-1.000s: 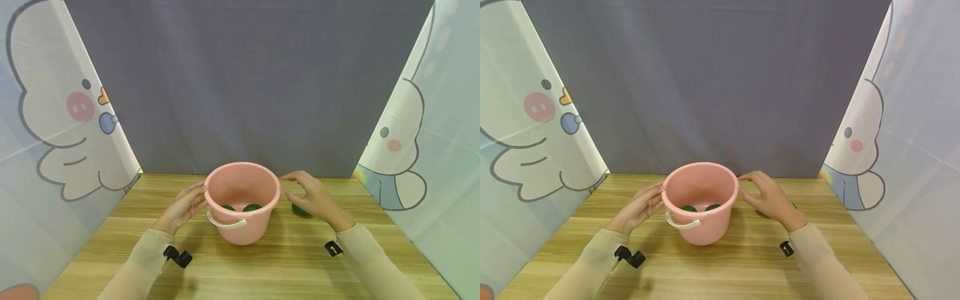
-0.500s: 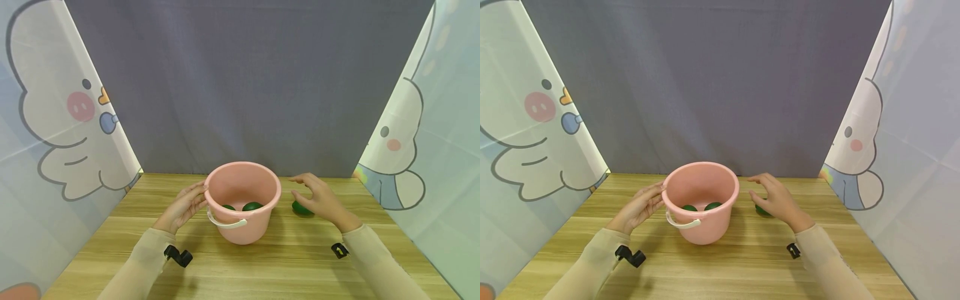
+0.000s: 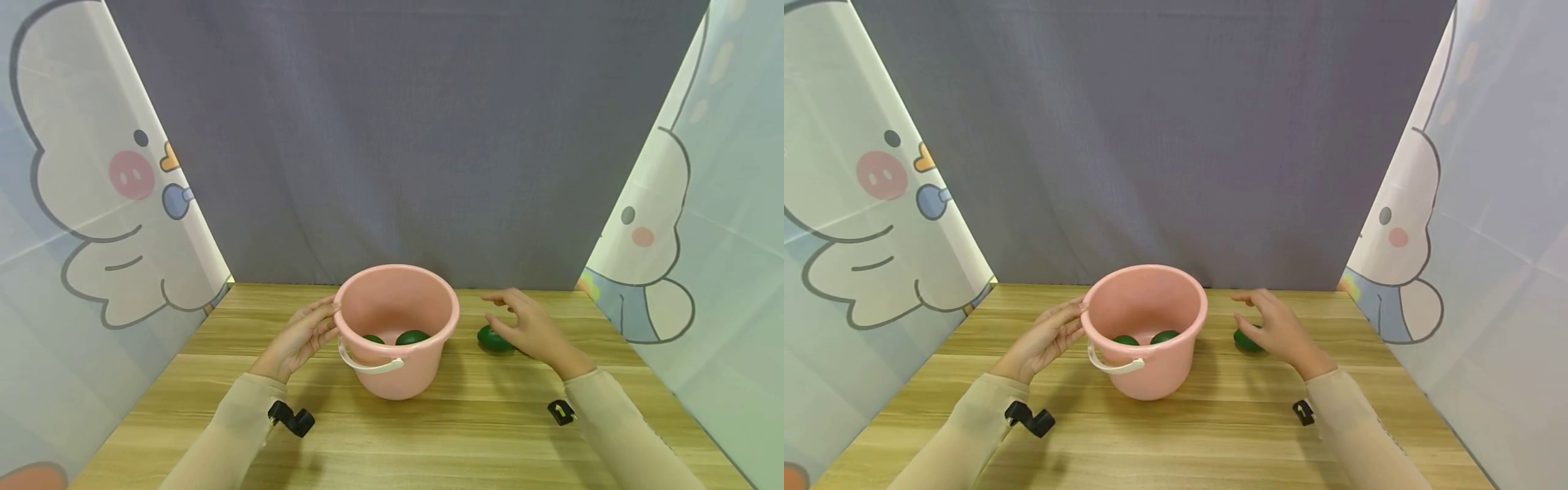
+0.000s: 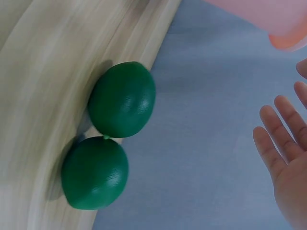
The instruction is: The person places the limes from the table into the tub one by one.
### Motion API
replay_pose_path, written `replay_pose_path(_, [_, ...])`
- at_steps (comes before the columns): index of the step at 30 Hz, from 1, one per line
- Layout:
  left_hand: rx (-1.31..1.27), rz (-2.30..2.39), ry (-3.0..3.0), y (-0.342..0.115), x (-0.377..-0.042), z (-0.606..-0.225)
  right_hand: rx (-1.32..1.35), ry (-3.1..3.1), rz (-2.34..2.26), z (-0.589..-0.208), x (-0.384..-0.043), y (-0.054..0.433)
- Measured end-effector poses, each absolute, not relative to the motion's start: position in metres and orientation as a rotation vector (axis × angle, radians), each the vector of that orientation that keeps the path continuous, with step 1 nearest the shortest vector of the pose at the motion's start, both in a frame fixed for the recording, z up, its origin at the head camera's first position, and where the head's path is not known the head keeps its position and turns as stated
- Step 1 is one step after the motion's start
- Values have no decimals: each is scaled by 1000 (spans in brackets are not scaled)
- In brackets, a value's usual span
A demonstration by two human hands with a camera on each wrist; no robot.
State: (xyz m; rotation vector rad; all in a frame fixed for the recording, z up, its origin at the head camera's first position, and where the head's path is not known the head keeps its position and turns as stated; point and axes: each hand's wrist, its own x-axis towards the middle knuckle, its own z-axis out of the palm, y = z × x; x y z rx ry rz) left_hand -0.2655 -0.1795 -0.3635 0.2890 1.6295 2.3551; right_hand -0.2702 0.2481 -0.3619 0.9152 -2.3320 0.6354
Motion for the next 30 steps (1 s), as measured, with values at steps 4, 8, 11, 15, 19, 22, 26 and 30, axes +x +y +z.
replay_pose_path(4, [297, 2357, 1629, -179, -266, -364, 887, -2374, 619, -368, -272, 253])
replay_pose_path(8, [302, 2357, 1634, -179, -265, -364, 881, -2395, 607, -374, -274, 258])
replay_pose_path(11, [304, 2358, 1637, -179, -265, -364, 884, -2393, 596, -377, -275, 260])
replay_pose_path(15, [302, 2364, 1636, -179, -265, -364, 881, -2409, 598, -380, -276, 261])
replay_pose_path(19, [305, 2361, 1644, -179, -264, -364, 860, -2467, 633, -384, -277, 263])
replay_pose_path(22, [307, 2359, 1654, -180, -264, -364, 852, -2502, 649, -387, -277, 264])
replay_pose_path(26, [308, 2357, 1656, -180, -263, -364, 863, -2513, 650, -393, -278, 265])
replay_pose_path(30, [303, 2358, 1646, -180, -264, -364, 854, -2526, 663, -397, -277, 266])
